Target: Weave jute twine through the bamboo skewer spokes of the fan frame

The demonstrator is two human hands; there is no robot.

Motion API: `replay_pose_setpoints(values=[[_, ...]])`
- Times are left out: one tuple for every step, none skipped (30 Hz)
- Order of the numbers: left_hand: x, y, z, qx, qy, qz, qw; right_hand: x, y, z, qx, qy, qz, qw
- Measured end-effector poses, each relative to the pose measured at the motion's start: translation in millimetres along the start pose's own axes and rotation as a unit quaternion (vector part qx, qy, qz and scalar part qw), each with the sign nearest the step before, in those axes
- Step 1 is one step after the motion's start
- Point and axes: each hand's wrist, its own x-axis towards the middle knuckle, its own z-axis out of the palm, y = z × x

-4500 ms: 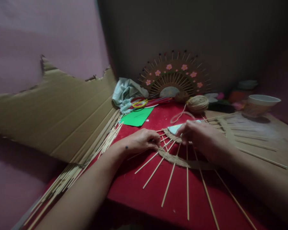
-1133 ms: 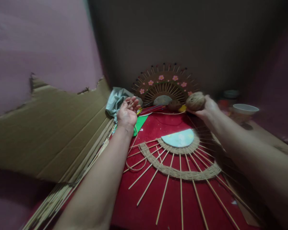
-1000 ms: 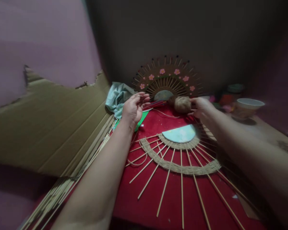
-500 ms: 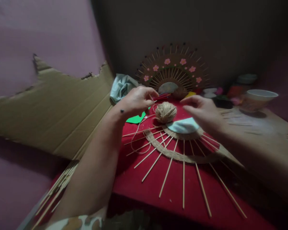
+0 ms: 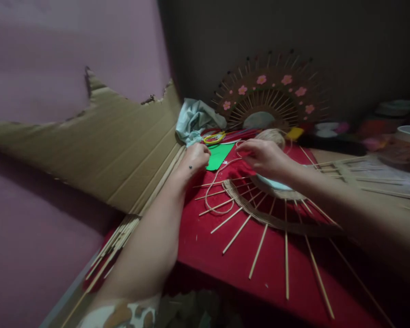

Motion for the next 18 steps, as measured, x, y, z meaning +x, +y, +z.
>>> replay_pose_setpoints(values=[[2,-3,0.6,0.0,0.003,-0.001,1.0,1,-5,2,0.01,-0.014,-0.013,1.0],[3,-5,1.4,0.0,0.005,-0.002,1.0,1,-13,7,0.019,-0.036,-0.033,0.999],[4,-7,2.4,0.001,0.008,-0.002,1.0,0,-22,12,0.027,-0.065,-0.056,0.996],[5,-9,3.7,0.001,0.011,0.0,1.0,0,-31,19,0.031,-0.112,-0.086,0.99],[5,-11,5.2,0.003,0.014,0.002,1.0,-1,-39,26,0.022,-0.15,-0.102,0.983],[6,-12,6.6,0.004,0.017,0.005,1.0,0,-46,32,-0.004,-0.184,-0.106,0.977],[6,-14,7.8,0.006,0.019,0.007,1.0,1,-50,37,-0.033,-0.211,-0.105,0.971],[6,-14,8.7,0.008,0.021,0.009,1.0,2,-53,40,-0.063,-0.227,-0.097,0.967],[6,-15,9.4,0.009,0.023,0.008,1.0,3,-53,42,-0.088,-0.236,-0.088,0.964],[6,-15,9.6,0.01,0.023,0.007,1.0,4,-52,42,-0.104,-0.238,-0.082,0.962],[6,-15,9.6,0.01,0.023,0.004,1.0,5,-50,40,-0.113,-0.235,-0.077,0.962],[6,-14,9.5,0.007,0.023,0.003,1.0,5,-47,37,-0.118,-0.229,-0.074,0.964],[5,-14,9.2,0.002,0.021,0.002,1.0,4,-44,32,-0.123,-0.223,-0.071,0.964],[5,-13,8.9,-0.006,0.02,0.002,1.0,2,-41,26,-0.124,-0.216,-0.068,0.966],[5,-13,8.7,-0.016,0.018,0.003,1.0,-1,-38,20,-0.118,-0.206,-0.066,0.969],[5,-12,8.4,-0.029,0.014,0.003,0.999,-6,-35,12,-0.104,-0.195,-0.068,0.973],[5,-11,8.1,-0.043,0.009,0.003,0.999,-12,-32,4,-0.08,-0.179,-0.072,0.978],[5,-10,7.7,-0.058,0.003,0.002,0.998,-19,-30,-5,-0.053,-0.167,-0.08,0.981]])
